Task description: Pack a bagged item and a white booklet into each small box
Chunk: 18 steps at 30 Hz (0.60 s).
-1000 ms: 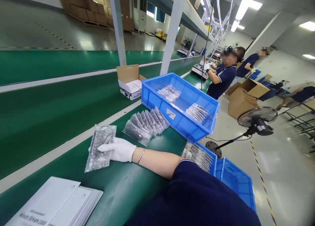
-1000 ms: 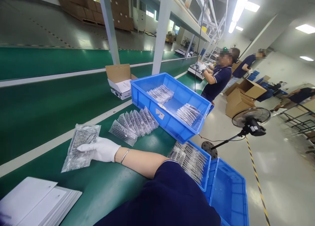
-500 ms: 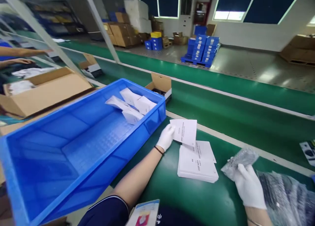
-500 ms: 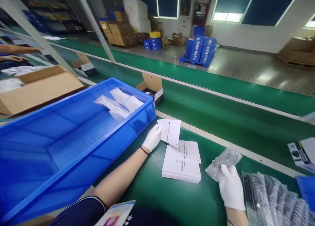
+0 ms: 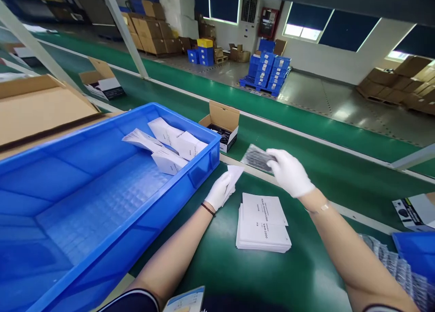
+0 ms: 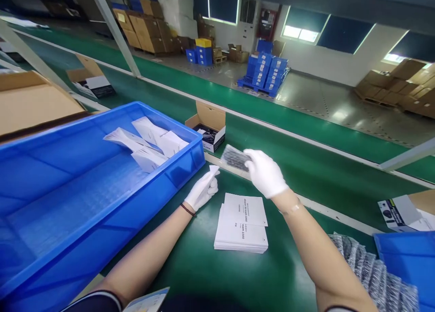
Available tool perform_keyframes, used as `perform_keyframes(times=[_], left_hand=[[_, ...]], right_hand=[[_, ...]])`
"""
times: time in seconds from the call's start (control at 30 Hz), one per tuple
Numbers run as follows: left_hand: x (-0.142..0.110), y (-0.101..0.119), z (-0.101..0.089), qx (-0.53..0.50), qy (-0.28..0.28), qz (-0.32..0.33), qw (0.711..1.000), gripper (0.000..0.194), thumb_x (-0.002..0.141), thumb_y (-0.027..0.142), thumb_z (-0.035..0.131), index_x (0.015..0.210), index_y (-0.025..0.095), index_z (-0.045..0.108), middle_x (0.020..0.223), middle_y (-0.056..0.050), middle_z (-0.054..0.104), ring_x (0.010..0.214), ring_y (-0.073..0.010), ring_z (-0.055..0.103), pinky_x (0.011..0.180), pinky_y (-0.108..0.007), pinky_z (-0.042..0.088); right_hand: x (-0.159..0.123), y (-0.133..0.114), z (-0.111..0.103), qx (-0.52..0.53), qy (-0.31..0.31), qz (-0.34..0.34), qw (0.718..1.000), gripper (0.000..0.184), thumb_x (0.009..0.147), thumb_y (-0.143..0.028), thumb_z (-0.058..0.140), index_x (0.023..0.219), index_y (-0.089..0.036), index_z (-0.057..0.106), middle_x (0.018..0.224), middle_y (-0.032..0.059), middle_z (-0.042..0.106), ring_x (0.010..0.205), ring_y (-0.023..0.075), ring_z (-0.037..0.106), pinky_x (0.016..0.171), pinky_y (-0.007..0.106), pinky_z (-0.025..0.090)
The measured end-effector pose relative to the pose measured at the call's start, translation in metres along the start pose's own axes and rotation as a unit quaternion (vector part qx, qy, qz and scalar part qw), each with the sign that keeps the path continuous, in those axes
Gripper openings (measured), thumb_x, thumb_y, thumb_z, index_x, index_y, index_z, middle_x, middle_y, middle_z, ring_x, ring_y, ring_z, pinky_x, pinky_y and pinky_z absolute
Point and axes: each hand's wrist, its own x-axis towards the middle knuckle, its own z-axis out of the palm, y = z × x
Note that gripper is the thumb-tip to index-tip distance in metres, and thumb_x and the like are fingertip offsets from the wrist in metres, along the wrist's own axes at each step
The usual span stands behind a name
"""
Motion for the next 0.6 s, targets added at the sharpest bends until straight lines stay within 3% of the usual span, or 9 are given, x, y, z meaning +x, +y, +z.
perform_keyframes(times=[0.13, 0.33, 0.47, 0.6], left_hand=[[-0.002, 0.008, 0.004, -0.037, -0.02, -0.035, 0.999, 0.026, 0.08, 0.031, 0.073, 0.093, 0.015, 0.058, 0.057, 0.005, 0.041, 0.044, -0.0071, 0.032, 0.045, -0.02, 0.023], [0.002, 0.011, 0.003, -0.068, -0.021, -0.044, 0.996, 0.03, 0.077, 0.032, 0.076, 0.094, 0.014, 0.058, 0.056, 0.005, 0.041, 0.044, -0.007, 0.032, 0.045, -0.02, 0.022], [0.004, 0.01, -0.001, -0.08, -0.027, -0.041, 0.996, 0.036, 0.076, 0.039, 0.078, 0.095, 0.014, 0.06, 0.054, 0.006, 0.039, 0.043, -0.006, 0.031, 0.045, -0.019, 0.022], [0.009, 0.004, -0.005, -0.08, -0.023, -0.035, 0.996, 0.033, 0.076, 0.038, 0.078, 0.093, 0.016, 0.059, 0.054, 0.007, 0.038, 0.042, -0.0059, 0.031, 0.044, -0.019, 0.025]], right_hand=[[0.09, -0.02, 0.024, -0.09, -0.075, -0.076, 0.99, 0.04, 0.094, -0.019, 0.04, 0.127, -0.024, 0.061, 0.123, 0.0128, 0.062, 0.105, 0.0308, 0.061, 0.087, 0.044, 0.052], [0.202, -0.041, 0.071, -0.054, -0.079, -0.052, 0.994, 0.039, 0.092, -0.014, 0.042, 0.128, -0.018, 0.057, 0.123, 0.0134, 0.061, 0.106, 0.0293, 0.06, 0.092, 0.042, 0.048], [0.225, -0.047, 0.11, -0.042, -0.13, -0.003, 0.991, 0.037, 0.097, -0.019, 0.043, 0.133, -0.012, 0.052, 0.126, 0.0154, 0.062, 0.106, 0.0261, 0.06, 0.09, 0.037, 0.047], [0.212, -0.04, 0.142, -0.079, -0.192, 0.005, 0.978, 0.031, 0.095, -0.023, 0.054, 0.12, -0.008, 0.066, 0.122, 0.0216, 0.064, 0.112, 0.0328, 0.058, 0.096, 0.045, 0.043]])
